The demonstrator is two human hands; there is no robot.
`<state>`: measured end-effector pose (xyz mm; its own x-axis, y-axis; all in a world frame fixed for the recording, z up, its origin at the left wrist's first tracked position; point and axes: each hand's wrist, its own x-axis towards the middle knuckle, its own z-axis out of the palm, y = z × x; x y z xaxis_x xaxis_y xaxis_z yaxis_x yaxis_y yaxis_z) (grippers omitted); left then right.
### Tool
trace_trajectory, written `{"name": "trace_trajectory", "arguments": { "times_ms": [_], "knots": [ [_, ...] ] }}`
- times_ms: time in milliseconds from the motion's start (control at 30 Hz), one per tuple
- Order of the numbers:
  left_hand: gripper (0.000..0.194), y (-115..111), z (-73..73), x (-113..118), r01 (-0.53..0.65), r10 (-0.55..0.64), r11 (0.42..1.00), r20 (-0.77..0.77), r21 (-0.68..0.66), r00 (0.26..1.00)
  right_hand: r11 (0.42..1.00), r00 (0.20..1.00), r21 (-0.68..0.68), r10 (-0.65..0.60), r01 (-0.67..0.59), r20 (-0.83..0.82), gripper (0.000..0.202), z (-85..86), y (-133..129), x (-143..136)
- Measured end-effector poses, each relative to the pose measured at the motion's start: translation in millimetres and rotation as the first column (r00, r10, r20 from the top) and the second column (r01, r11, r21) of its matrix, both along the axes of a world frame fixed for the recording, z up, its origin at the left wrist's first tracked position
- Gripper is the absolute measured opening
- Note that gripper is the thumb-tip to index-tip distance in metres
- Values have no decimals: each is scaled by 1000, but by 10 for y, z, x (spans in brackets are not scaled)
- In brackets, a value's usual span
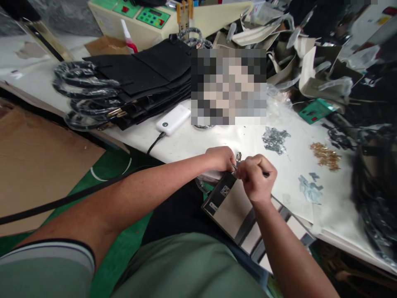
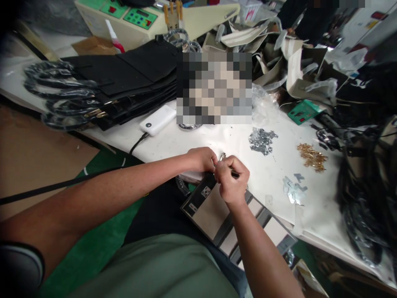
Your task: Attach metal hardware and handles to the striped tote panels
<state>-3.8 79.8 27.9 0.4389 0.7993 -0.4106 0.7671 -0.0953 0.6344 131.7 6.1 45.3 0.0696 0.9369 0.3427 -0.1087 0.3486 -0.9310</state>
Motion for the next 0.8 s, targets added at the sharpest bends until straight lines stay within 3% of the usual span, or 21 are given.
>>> {"name": "trace_trajectory", "arguments": {
  "times_ms": [100, 267, 433, 567, 700, 800],
  "knots": [
    [20, -1, 1, 4, -20, 19, 1000, -23, -21, 1000, 999, 999, -25, 24, -25, -30, 35, 62, 15, 10],
    [24, 6, -22, 21, -16, 16, 1000, -18, -4, 1000, 990, 986, 136, -6, 29, -165, 28, 220, -33, 68],
    [24, -4, -15, 22, -51, 50, 999, -24, -18, 998, 996, 993, -34, -84, 81, -85, 37, 91, -52, 62],
    [24, -9, -4, 21, -33, 33, 999, -19, 9, 999, 994, 989, 42, -95, 100, -115, 35, 46, -33, 78],
    [27, -28, 5, 24, -60, 60, 998, -28, -1, 998, 996, 995, -42, -86, 84, -47, 35, 52, -24, 84],
    [29, -27, -1, 16, -64, 64, 998, -21, -18, 998, 998, 996, 17, -60, 62, -71, 34, 53, -12, 87]
  ]
}}
